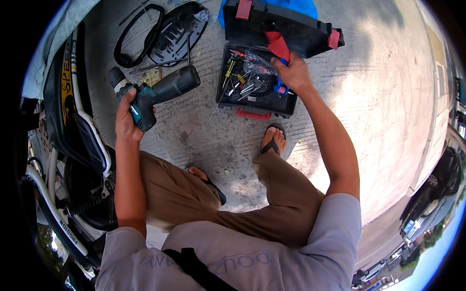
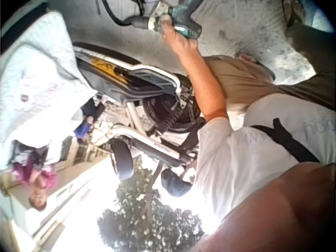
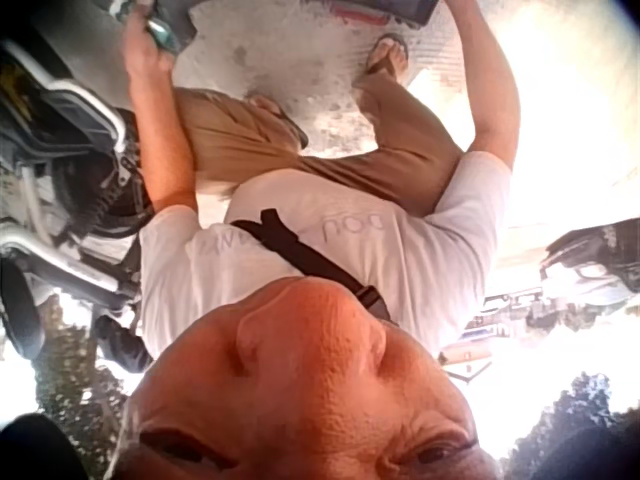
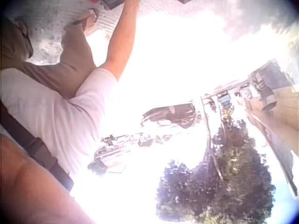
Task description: The person works on a white scooter parked on a sidewalk, using a manual screwdriver to remove screws from the seat area. They then retrieve a power drill and a toolbox from a nearby shop, select a drill bit, and use the drill to remove additional screws from the scooter's seat assembly.
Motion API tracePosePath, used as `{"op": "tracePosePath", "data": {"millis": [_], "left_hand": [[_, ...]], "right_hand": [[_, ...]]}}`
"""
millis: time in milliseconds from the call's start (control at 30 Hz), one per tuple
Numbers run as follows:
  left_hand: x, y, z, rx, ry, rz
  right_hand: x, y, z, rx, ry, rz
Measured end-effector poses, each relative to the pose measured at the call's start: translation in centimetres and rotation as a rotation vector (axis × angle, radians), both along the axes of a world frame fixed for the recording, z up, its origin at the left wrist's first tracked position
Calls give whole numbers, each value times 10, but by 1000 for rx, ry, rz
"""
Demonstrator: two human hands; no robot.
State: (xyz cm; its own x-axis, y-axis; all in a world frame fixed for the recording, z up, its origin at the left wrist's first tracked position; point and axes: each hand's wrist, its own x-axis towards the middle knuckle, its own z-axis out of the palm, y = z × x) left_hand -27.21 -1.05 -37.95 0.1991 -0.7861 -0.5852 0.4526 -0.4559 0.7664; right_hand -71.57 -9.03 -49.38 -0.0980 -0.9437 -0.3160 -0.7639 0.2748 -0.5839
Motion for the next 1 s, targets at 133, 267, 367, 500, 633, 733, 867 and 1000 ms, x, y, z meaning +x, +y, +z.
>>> {"op": "tracePosePath", "data": {"millis": [133, 267, 367, 500, 633, 733, 867, 1000], "left_hand": [[0, -2, 1, -24, 43, -8], [0, -2, -1, -23, 31, -9], [2, -2, -3, -9, 21, -14], [-1, -3, -4, -4, 26, 9], [-2, -3, -1, 3, 21, 58], [0, -4, -4, -18, 55, -7], [4, -5, -8, -35, 49, -6], [3, -3, -3, -27, 34, 35]], "right_hand": [[-6, -10, 5, -25, -80, 114], [-1, -14, -13, -251, 174, 123], [7, -18, 4, -96, 214, 167], [-9, -22, -3, -145, 99, 104], [-15, -19, 17, 125, -38, -57], [-37, -5, -13, 159, -23, -81], [-44, 6, -8, 87, 224, 45], [-13, 4, 49, 393, 606, 299]]}}
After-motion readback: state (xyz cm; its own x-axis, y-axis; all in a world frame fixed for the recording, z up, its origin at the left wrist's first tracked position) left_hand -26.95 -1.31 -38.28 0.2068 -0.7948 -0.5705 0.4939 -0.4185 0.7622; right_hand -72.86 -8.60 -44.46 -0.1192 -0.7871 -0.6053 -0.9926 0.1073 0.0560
